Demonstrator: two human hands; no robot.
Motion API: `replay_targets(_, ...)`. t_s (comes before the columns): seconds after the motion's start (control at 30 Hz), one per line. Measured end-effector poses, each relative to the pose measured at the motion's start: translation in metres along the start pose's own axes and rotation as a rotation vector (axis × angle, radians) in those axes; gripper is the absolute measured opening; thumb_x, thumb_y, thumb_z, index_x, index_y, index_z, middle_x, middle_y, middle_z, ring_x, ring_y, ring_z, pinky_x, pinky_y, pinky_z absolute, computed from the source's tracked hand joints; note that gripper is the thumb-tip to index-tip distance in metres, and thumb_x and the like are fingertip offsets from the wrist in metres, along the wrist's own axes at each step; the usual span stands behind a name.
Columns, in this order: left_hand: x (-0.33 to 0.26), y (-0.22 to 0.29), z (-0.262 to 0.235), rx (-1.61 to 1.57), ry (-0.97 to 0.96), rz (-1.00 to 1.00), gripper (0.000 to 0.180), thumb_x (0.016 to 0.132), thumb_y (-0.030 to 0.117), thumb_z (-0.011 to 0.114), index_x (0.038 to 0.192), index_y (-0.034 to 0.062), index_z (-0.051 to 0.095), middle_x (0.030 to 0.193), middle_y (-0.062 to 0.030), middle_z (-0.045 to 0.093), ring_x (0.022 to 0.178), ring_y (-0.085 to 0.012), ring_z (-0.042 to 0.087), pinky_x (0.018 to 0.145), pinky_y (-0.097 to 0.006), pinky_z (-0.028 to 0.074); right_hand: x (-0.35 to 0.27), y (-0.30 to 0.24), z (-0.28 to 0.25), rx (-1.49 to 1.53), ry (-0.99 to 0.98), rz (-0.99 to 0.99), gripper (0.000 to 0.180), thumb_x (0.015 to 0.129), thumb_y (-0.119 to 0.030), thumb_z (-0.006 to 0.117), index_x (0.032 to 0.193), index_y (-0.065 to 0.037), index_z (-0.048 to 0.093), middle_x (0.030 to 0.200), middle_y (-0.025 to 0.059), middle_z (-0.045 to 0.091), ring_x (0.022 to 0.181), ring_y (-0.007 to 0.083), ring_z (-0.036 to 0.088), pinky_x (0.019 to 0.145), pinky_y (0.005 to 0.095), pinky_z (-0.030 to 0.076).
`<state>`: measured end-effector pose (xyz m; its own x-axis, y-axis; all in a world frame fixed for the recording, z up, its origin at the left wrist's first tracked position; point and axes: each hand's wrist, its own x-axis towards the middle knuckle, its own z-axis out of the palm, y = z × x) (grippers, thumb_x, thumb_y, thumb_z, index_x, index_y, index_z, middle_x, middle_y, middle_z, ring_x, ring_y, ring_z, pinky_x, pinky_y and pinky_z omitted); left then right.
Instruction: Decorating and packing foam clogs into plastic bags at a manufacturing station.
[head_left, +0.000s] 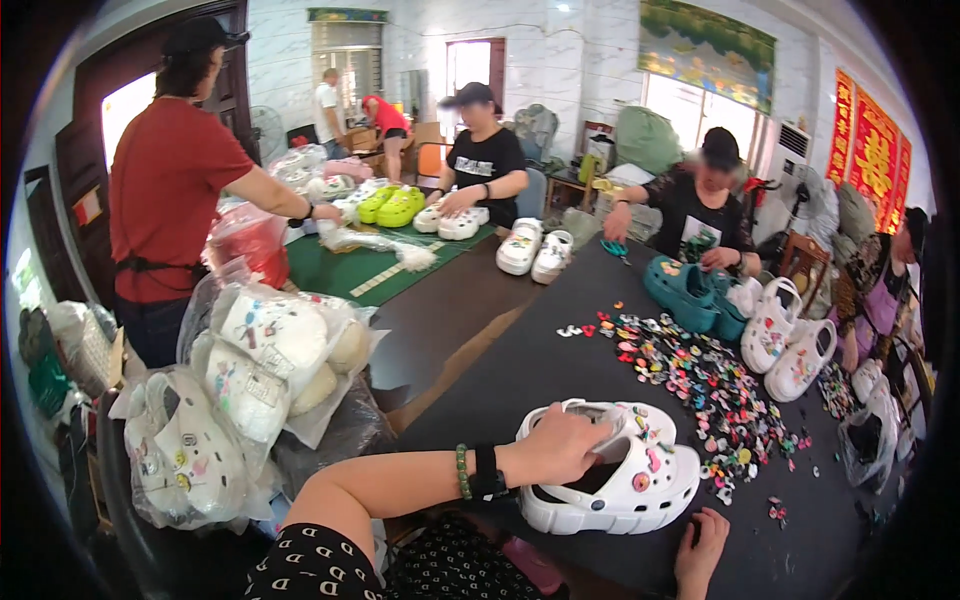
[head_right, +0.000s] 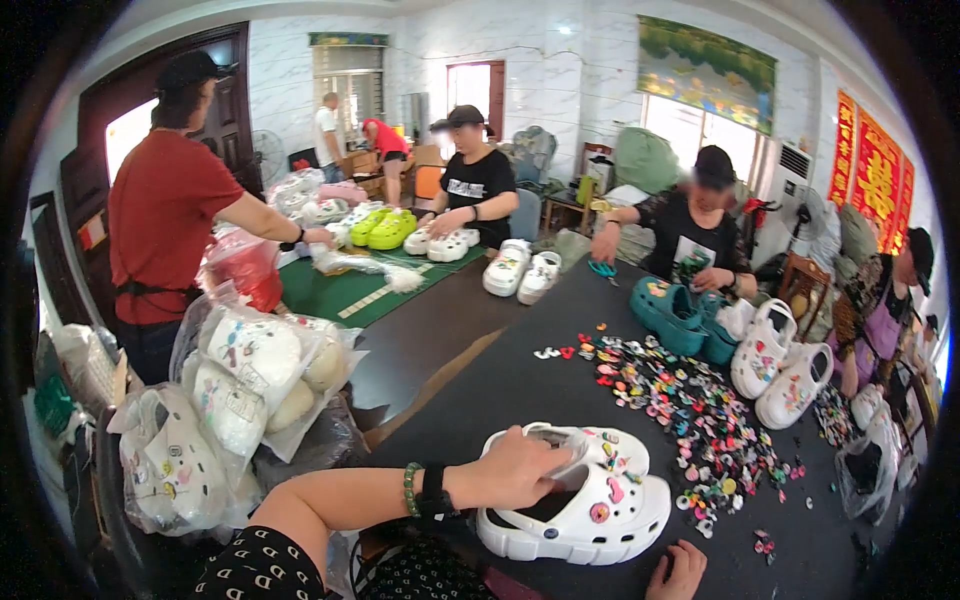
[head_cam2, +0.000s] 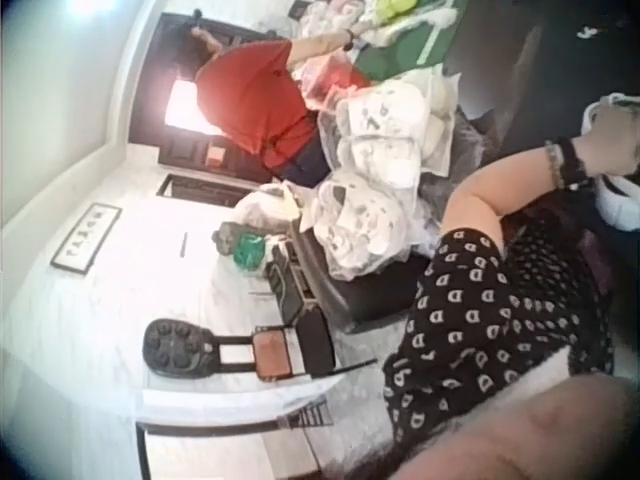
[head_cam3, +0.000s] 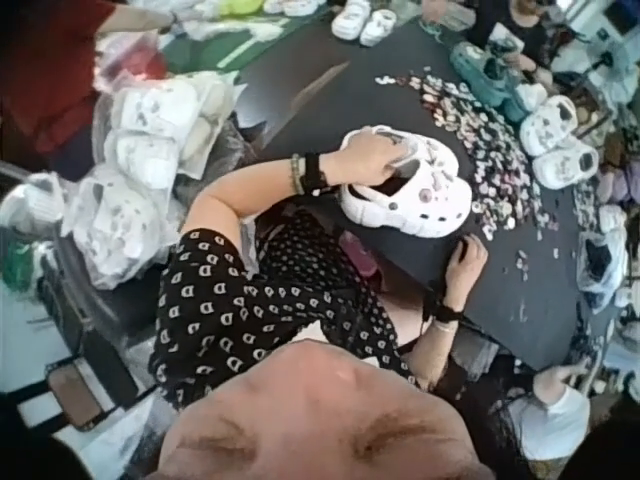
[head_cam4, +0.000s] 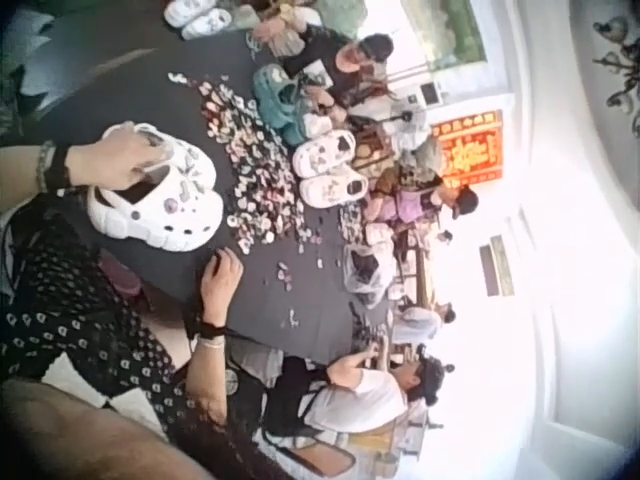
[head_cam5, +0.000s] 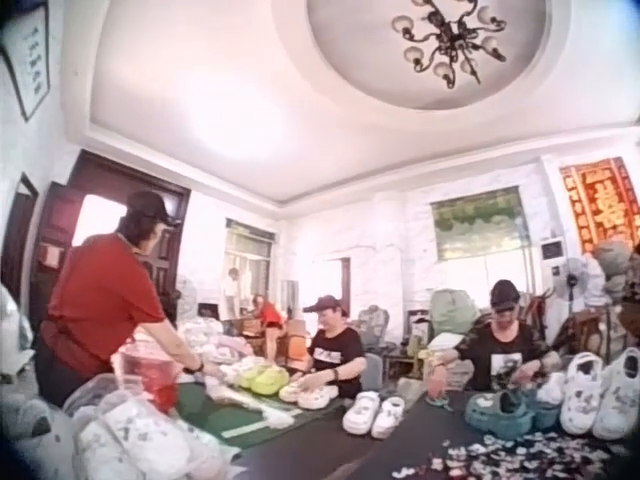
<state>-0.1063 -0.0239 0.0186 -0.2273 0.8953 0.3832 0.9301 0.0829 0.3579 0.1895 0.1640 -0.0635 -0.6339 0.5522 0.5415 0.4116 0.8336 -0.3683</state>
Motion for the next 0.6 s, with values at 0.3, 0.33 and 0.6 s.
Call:
replay_targets(0.3, 0.007, -0.137, -0.087, 0.519, 0.253, -0.498, 0.027, 0.083, 0.03, 0.069, 0.099, 0.0101, 0.06, 0.082, -0.0127, 0.068, 0.082, -0.0338, 0.067, 0.078, -0.056, 0.042, 0.01, -0.025, -0.021, -0.084, 0.011, -0.051, 0.016, 0.089, -0.006, 0.06, 0.103, 0.001, 0.063, 0.111, 0.0194, 0.064, 0.107, 0.0377, 0.057, 0.095, 0.045, 0.045)
replay_targets(0.33, 0.003, -0.167, -0.092, 0.555, 0.293, -0.585, 0.027, 0.083, 0.03, 0.068, 0.1, 0.0101, 0.061, 0.085, -0.0132, 0.07, 0.085, -0.0336, 0.067, 0.081, -0.057, 0.042, 0.014, -0.025, -0.014, -0.076, 0.013, -0.051, 0.016, 0.089, -0.006, 0.06, 0.103, 0.001, 0.063, 0.111, 0.0194, 0.064, 0.107, 0.0377, 0.057, 0.095, 0.045, 0.045)
replay_targets(0.6, -0.045, -0.321, -0.092, 0.579, 0.481, -1.221, 0.031, 0.088, 0.034, 0.063, 0.11, 0.0117, 0.066, 0.103, -0.0151, 0.07, 0.1, -0.0346, 0.066, 0.091, -0.058, 0.042, 0.016, -0.031, -0.02, -0.102, -0.012, -0.043, 0.014, 0.087, -0.003, 0.06, 0.1, 0.001, 0.062, 0.107, 0.0194, 0.063, 0.104, 0.0378, 0.057, 0.093, 0.0454, 0.046)
